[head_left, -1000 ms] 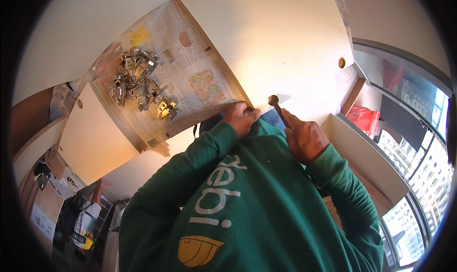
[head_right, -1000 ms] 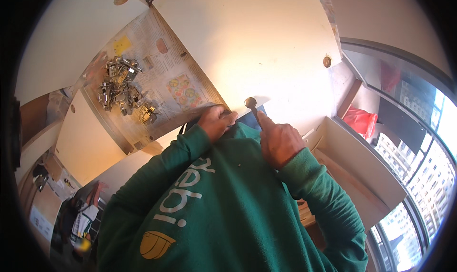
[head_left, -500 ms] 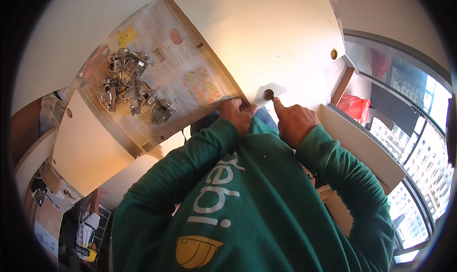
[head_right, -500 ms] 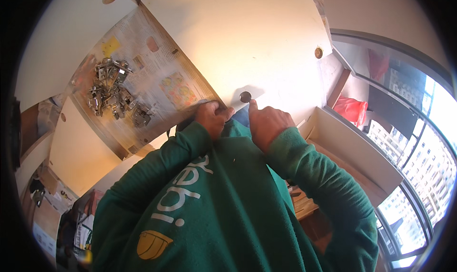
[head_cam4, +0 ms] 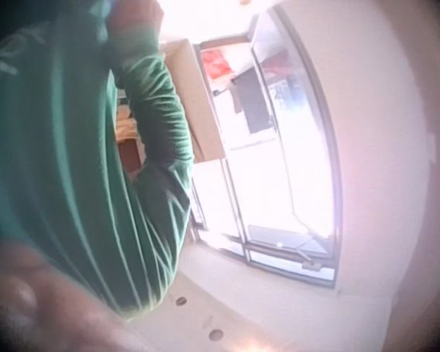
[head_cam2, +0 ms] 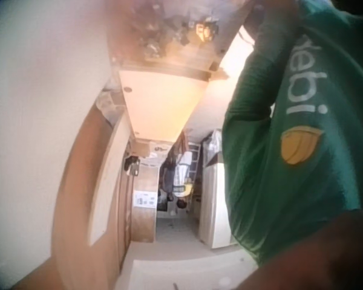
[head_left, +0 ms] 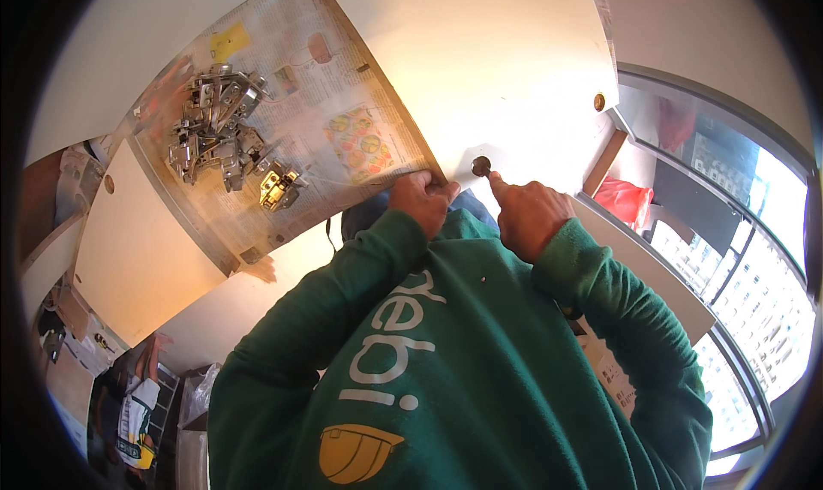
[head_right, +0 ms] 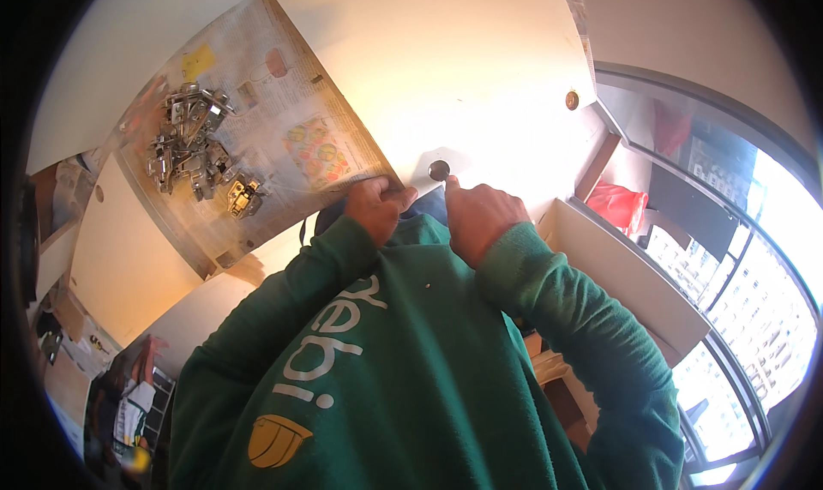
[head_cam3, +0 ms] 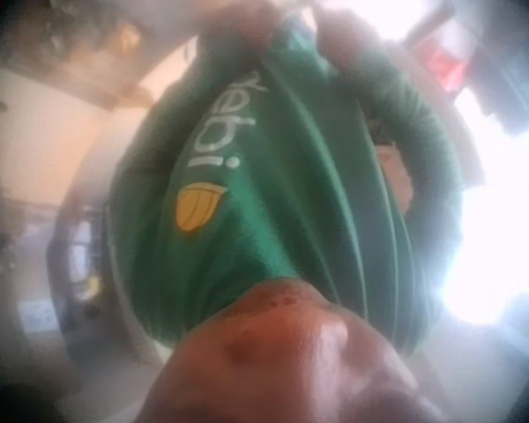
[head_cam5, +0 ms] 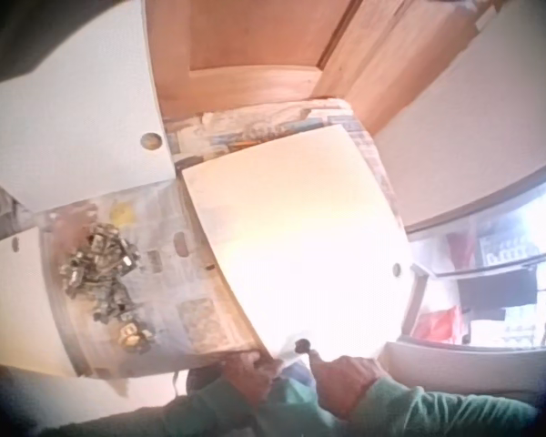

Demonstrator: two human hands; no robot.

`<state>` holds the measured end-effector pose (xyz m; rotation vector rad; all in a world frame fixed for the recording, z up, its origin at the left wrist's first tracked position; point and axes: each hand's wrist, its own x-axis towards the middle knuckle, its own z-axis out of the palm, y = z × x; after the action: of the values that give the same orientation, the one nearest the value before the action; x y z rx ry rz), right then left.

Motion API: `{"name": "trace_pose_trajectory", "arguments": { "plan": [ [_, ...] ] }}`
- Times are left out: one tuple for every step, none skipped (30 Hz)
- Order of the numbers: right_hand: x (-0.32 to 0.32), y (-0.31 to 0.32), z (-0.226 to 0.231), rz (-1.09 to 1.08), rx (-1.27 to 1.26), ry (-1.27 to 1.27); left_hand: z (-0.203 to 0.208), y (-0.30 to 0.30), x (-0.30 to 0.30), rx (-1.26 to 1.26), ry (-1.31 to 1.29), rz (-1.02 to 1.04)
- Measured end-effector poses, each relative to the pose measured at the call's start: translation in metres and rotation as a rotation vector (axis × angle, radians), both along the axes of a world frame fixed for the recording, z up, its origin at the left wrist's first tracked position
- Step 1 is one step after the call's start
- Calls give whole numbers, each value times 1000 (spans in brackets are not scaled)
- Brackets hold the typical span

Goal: The person uses a screwdriver to tighten screws into pre-drilled holes on a white cabinet door. They repeatedly insert the tool, turn it to secure the fasteners, and move to adjacent holes on the same panel. Another person is visible in the background working on a separate piece of furniture.

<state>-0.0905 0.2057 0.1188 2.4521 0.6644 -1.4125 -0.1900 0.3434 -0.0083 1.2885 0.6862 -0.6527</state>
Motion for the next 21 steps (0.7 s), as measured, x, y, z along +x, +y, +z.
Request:
{"name": "trace_pose_trajectory", "arguments": {
  "plan": [
    [-1, -1, 0, 9, -5, -8, 0, -1, -1, 4, 0, 3],
    [0, 1, -2, 24, -6, -16, 0, 0, -1, 14, 1, 14],
    [1, 0, -1, 16, 0, -2, 1, 0, 0, 18, 1, 12],
    [1, -2, 0, 8, 5, 12, 3, 1, 1, 21, 1, 9],
    [0, -4, 1, -1, 7, 30, 4, 0, 0, 21, 6, 6],
    [-2, -2, 4, -7, 7, 42, 3, 0, -1, 37, 3, -3],
    [-2, 0, 7, -13, 6, 53, 1, 1, 0, 53, 0, -13],
    [-1, 2, 10, -21, 10, 56, 0, 1, 1, 73, -12, -23],
    [-2, 1, 9, -18, 17, 50, 1, 2, 2, 71, -12, -27],
    [-3, -1, 6, -14, 24, 44, 2, 2, 2, 70, -12, -31],
    [-5, -2, 4, -17, 28, 41, 2, 3, 1, 65, -8, -42],
    [-5, -2, 3, -18, 21, 30, 2, 3, 0, 63, 2, -45],
    [-5, 0, 0, -19, 13, 20, 1, 3, -1, 62, 12, -48],
    [-3, 2, -1, -15, 8, 8, -1, 3, -1, 63, 21, -47],
    [-2, 2, -2, -24, -4, 8, -2, 2, 0, 69, 9, -47],
    [-1, 3, -1, -33, -16, 7, -3, 1, 0, 76, -3, -47],
    [0, 4, -2, -37, -27, 10, -5, 1, -1, 84, -11, -43],
    [1, 3, 0, -52, -6, 3, -8, 0, -2, 89, -31, -37],
    [1, 0, 3, -67, 15, -3, -12, -2, -4, 94, -50, -30],
    [-2, -2, 5, -86, 33, -9, -11, -2, -5, 97, -69, -29],
    [-4, -3, 6, -82, 40, -1, -10, -2, -5, 110, -61, -39]
  ]
}}
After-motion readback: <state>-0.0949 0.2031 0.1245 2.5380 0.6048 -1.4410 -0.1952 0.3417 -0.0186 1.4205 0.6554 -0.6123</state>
